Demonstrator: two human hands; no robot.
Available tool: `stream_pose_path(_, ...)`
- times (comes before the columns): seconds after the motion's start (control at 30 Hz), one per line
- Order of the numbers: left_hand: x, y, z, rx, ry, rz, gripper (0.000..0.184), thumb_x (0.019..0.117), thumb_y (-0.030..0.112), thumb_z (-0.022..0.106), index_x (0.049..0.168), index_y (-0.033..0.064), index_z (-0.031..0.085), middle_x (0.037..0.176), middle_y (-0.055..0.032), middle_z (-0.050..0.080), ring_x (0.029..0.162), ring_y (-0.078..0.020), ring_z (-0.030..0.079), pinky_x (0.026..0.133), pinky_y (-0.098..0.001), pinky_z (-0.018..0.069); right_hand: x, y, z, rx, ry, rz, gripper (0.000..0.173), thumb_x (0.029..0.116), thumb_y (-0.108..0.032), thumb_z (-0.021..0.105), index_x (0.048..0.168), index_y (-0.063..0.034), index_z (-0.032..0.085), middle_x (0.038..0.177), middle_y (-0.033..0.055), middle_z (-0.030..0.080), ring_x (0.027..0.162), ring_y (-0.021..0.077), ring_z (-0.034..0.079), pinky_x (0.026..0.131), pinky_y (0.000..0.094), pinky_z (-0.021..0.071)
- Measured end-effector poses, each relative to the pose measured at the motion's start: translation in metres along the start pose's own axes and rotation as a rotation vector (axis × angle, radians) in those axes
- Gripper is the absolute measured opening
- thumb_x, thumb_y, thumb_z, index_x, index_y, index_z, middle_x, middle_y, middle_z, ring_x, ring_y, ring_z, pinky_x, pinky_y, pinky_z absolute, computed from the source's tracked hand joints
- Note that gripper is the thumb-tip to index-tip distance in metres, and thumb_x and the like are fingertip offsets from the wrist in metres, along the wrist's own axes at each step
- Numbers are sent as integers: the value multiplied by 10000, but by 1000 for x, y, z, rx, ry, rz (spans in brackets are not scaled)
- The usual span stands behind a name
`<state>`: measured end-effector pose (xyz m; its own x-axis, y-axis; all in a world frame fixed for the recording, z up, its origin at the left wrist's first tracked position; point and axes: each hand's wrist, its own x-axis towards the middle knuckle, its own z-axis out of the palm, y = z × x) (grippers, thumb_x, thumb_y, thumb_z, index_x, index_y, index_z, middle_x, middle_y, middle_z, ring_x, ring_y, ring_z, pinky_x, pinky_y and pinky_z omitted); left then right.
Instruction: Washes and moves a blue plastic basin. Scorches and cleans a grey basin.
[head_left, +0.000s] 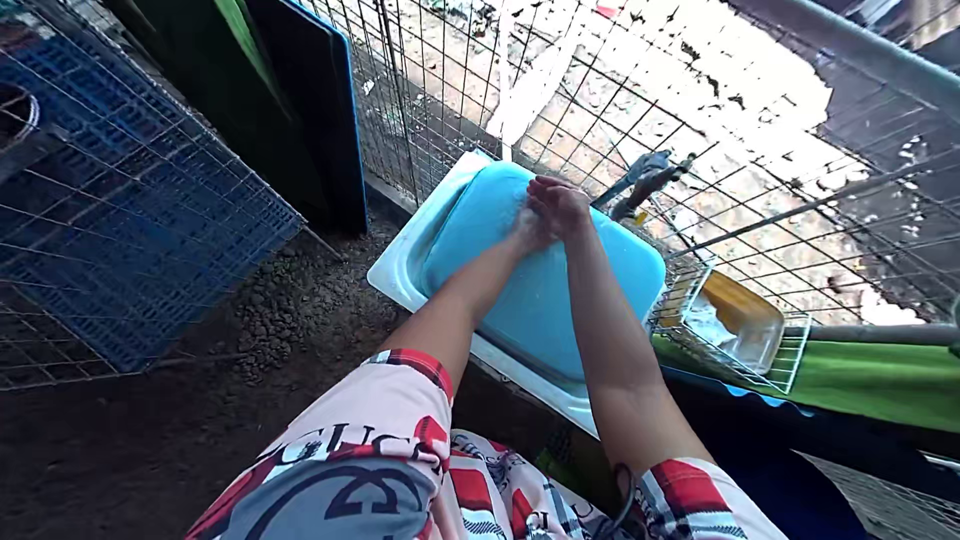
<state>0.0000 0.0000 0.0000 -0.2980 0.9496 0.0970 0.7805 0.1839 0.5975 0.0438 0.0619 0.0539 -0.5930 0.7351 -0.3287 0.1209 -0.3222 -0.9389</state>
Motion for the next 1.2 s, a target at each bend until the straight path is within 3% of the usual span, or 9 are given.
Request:
stream_pose_path(0.13,3,-90,-38,85,92,-174,627,1049,501,469,1591,193,401,1638,-196,343,1529,-375,297,1213,-626,212,-19,5,-13,-230,101,-188,356,1033,-7,371,1291,90,597,1255,203,655,1082,197,664,921,356,550)
stream_pose_path(0.2,-26,-120,-61,-142,26,-412,628,1082,519,394,1557,111,439,1542,-245,462,1435,-414,439,1155,-632,350,-31,22,-35,-74,195,-184,356,1033,-31,366,1307,88,560,1233,171,654,1072,187,666,936,357,558)
stream_pose_path(0.33,-105,-144,-49,-548,-75,-566,605,1145,361,183,1534,-50,396,1577,-263,409,1504,-370,352,1252,-530,226,-51,37,-64,716,335,-58,263,1081,-75,283,1263,-49,471,1109,59,640,1045,157,668,962,334,550)
stream_pose_path(0.43,-128,-141,-33,-488,99,-714,490,1138,254,294,1387,-69,565,1402,-303,570,1367,-421,512,1165,-573,347,-43,29,-72,956,368,-25,250,1093,-126,253,1168,-75,487,1047,55,648,1007,159,683,940,318,562)
stream_pose_path(0.57,-95,-91,-37,-317,397,-332,364,1054,94,464,1352,-57,609,1409,-279,573,1360,-401,524,1164,-494,395,-28,13,-69,1124,373,-45,292,1114,-185,197,1190,-64,452,1109,77,622,1067,169,663,967,296,546)
stream_pose_path(0.73,-32,3,1,20,56,119,551,1018,242,584,1513,20,483,1622,-241,348,1537,-416,259,1239,-603,185,-17,11,-85,1242,294,28,355,1113,-349,257,1049,-110,511,869,45,637,792,139,678,745,264,587)
stream_pose_path(0.83,-15,36,38,151,-53,233,607,1032,359,557,1527,21,462,1656,-196,306,1563,-364,213,1247,-617,109,-11,18,-111,958,101,89,427,1097,-364,217,988,-121,551,785,20,646,669,106,645,625,230,562)
stream_pose_path(1.0,22,66,62,137,-133,238,552,1038,371,527,1496,64,517,1579,-169,454,1524,-364,312,1257,-614,28,-21,-7,-143,440,135,157,258,1080,-172,325,1111,-61,556,898,54,647,777,150,661,737,318,589)
stream_pose_path(1.2,56,101,78,240,-165,207,605,1073,484,403,1507,73,500,1444,-258,555,1376,-457,487,1173,-700,233,-52,-21,-208,-281,405,275,196,1036,-71,486,1121,10,643,894,85,689,694,136,642,659,317,560)
